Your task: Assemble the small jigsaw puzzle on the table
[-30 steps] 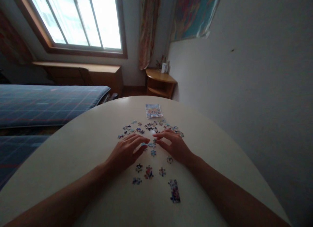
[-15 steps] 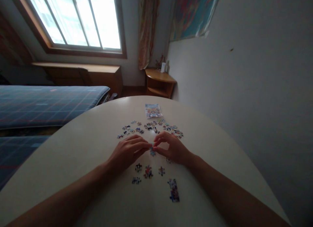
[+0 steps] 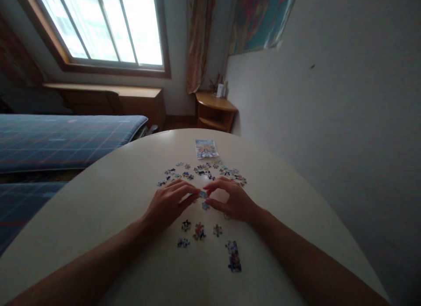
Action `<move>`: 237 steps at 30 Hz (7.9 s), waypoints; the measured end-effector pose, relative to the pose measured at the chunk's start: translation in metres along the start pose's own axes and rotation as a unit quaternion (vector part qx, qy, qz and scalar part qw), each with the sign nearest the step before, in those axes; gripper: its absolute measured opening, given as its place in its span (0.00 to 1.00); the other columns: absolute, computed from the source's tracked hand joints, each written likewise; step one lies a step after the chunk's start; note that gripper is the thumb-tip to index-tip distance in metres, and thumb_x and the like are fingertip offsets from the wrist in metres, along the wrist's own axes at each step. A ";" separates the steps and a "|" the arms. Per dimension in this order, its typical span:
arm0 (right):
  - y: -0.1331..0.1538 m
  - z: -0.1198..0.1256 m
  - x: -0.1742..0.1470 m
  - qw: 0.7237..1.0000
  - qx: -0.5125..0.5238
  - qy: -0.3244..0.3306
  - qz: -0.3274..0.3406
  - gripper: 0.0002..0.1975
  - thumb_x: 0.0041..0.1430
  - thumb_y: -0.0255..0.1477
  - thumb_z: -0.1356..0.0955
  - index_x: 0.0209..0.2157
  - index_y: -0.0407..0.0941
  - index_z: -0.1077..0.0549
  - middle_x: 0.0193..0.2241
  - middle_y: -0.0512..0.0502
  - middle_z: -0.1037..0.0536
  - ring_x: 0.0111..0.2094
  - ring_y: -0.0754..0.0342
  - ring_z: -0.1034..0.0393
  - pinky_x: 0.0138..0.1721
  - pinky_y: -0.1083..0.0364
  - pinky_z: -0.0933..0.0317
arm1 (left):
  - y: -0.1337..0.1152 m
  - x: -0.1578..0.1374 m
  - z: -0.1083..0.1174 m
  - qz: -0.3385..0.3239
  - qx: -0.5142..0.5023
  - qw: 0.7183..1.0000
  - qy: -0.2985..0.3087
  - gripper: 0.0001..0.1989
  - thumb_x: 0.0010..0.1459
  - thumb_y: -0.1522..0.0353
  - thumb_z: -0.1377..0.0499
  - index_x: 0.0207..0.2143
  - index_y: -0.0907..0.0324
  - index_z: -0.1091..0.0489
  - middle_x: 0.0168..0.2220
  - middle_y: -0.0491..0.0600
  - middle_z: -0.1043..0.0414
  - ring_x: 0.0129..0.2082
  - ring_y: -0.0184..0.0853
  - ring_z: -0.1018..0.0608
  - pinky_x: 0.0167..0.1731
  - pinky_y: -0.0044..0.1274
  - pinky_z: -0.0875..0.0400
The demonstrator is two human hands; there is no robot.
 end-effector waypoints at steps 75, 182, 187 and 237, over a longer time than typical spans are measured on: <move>-0.028 0.007 -0.002 0.985 -0.052 -0.062 -0.154 0.09 0.55 0.24 0.30 0.38 0.48 0.20 0.36 0.47 0.18 0.38 0.49 0.24 0.45 0.48 0.34 | -0.003 -0.006 -0.022 0.001 0.004 0.985 0.171 0.11 0.66 0.69 0.45 0.47 0.53 0.25 0.49 0.50 0.25 0.49 0.39 0.25 0.51 0.35 0.28; -0.043 0.011 -0.007 0.960 -0.198 -0.085 -0.181 0.10 0.58 0.26 0.31 0.39 0.53 0.19 0.46 0.46 0.23 0.50 0.45 0.35 0.54 0.41 0.43 | -0.003 -0.006 -0.021 0.019 0.006 0.986 0.165 0.11 0.63 0.71 0.46 0.45 0.55 0.26 0.48 0.50 0.24 0.46 0.38 0.25 0.49 0.34 0.26; -0.043 0.011 -0.008 0.950 -0.216 -0.085 -0.209 0.09 0.57 0.27 0.30 0.37 0.53 0.19 0.47 0.46 0.23 0.51 0.44 0.35 0.53 0.41 0.45 | -0.003 -0.006 -0.022 0.020 0.011 0.984 0.176 0.11 0.64 0.71 0.46 0.45 0.56 0.26 0.49 0.50 0.25 0.47 0.38 0.25 0.50 0.34 0.26; -0.070 0.031 -0.014 0.900 -0.305 -0.075 -0.302 0.18 0.61 0.38 0.33 0.51 0.51 0.24 0.58 0.42 0.30 0.61 0.40 0.42 0.59 0.39 0.47 | -0.001 -0.006 -0.022 0.012 -0.002 0.987 0.162 0.11 0.64 0.72 0.47 0.44 0.56 0.26 0.47 0.50 0.24 0.47 0.37 0.25 0.50 0.34 0.26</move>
Point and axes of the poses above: each hand's wrist, its own x-axis towards the middle knuckle, its own z-axis out of the back of the hand, y = z × x, the point moved 6 cm from there along x, towards the middle knuckle
